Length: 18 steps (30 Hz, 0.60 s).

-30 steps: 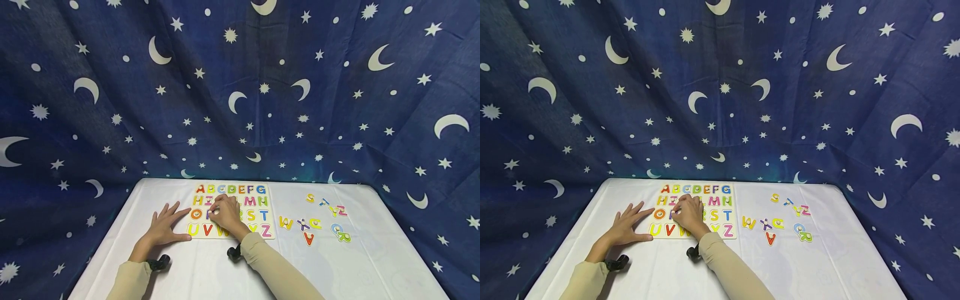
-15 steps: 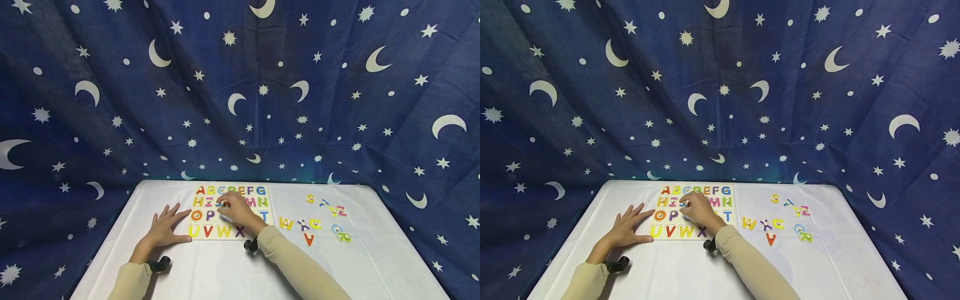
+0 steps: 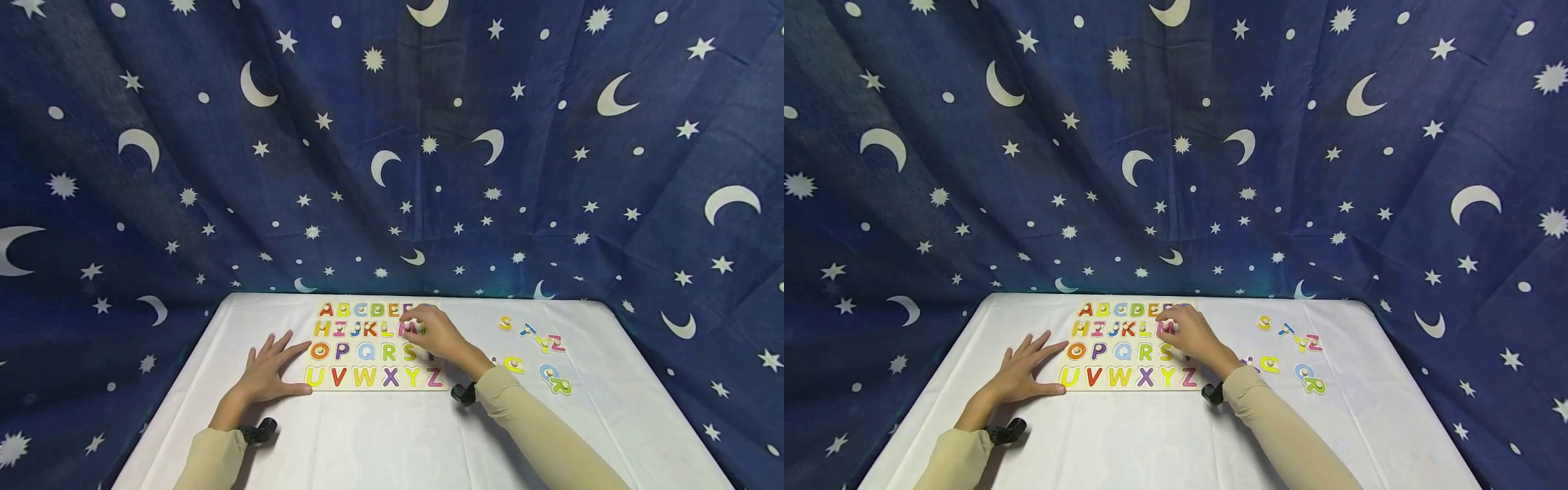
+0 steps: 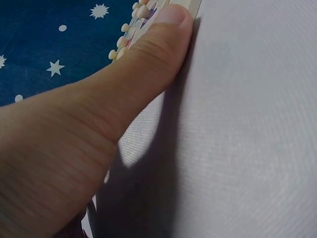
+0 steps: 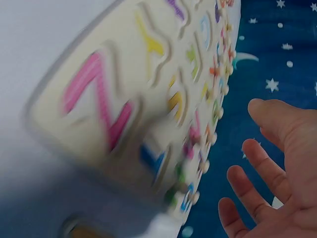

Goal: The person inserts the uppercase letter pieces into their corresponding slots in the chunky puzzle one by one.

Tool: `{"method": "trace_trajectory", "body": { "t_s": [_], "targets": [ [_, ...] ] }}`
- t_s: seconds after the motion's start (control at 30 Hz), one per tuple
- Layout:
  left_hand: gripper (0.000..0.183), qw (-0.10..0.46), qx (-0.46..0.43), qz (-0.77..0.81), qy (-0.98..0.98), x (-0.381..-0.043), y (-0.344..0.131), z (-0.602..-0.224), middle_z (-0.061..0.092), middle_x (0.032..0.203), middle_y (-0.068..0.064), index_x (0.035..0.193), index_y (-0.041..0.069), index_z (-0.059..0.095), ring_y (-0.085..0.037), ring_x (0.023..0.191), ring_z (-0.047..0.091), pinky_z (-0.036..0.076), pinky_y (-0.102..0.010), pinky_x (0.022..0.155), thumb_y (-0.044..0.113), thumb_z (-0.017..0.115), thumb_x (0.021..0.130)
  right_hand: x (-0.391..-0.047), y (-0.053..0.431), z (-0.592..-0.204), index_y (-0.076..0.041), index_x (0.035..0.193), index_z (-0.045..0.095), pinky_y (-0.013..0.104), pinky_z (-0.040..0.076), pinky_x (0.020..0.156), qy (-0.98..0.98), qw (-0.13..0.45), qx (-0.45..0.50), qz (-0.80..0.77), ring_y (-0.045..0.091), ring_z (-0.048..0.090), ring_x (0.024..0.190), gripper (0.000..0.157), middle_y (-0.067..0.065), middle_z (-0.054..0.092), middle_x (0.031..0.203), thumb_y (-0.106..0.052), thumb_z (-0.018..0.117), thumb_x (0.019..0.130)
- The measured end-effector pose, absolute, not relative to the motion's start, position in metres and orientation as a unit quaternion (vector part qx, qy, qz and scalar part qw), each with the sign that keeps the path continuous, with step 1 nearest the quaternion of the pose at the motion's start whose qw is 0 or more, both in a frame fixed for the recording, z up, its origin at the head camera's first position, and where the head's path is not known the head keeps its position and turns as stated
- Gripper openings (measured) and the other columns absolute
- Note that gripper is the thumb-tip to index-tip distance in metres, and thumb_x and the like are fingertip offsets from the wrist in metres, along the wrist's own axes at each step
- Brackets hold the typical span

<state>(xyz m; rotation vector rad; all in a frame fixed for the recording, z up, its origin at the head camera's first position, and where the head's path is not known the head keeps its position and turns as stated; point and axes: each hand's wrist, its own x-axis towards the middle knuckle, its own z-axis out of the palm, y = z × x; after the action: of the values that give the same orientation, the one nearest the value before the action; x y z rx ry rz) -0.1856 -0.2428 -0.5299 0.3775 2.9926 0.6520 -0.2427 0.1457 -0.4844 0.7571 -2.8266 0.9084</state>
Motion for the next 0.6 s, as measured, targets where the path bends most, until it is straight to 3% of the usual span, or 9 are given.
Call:
{"method": "trace_trajectory", "body": {
  "t_s": [0.33, 0.6],
  "targets": [
    [0.104, 0.019, 0.129, 0.218, 0.967, -0.187, -0.244, -0.533, 0.029, 0.163, -0.026, 0.149, 0.022, 0.056, -0.060, 0.149, 0.013, 0.003, -0.084, 0.110, 0.070, 0.086, 0.062, -0.229, 0.205, -0.493, -0.010, 0.120, 0.074, 0.048, 0.054, 0.090, -0.921, 0.061, 0.228, 0.310, 0.030, 0.064, 0.104, 0.032, 0.005, 0.071, 0.119, -0.018, 0.082, 0.089],
    [0.103, 0.020, 0.129, 0.215, 0.968, -0.187, -0.243, -0.533, 0.030, 0.163, -0.026, 0.149, 0.023, 0.056, -0.059, 0.149, 0.014, 0.003, -0.084, 0.110, 0.071, 0.086, 0.062, -0.210, 0.268, -0.496, -0.006, 0.119, 0.074, 0.057, 0.056, 0.087, -0.919, 0.094, 0.197, 0.328, 0.038, 0.067, 0.103, 0.034, 0.009, 0.073, 0.116, -0.011, 0.083, 0.087]
  ]
}}
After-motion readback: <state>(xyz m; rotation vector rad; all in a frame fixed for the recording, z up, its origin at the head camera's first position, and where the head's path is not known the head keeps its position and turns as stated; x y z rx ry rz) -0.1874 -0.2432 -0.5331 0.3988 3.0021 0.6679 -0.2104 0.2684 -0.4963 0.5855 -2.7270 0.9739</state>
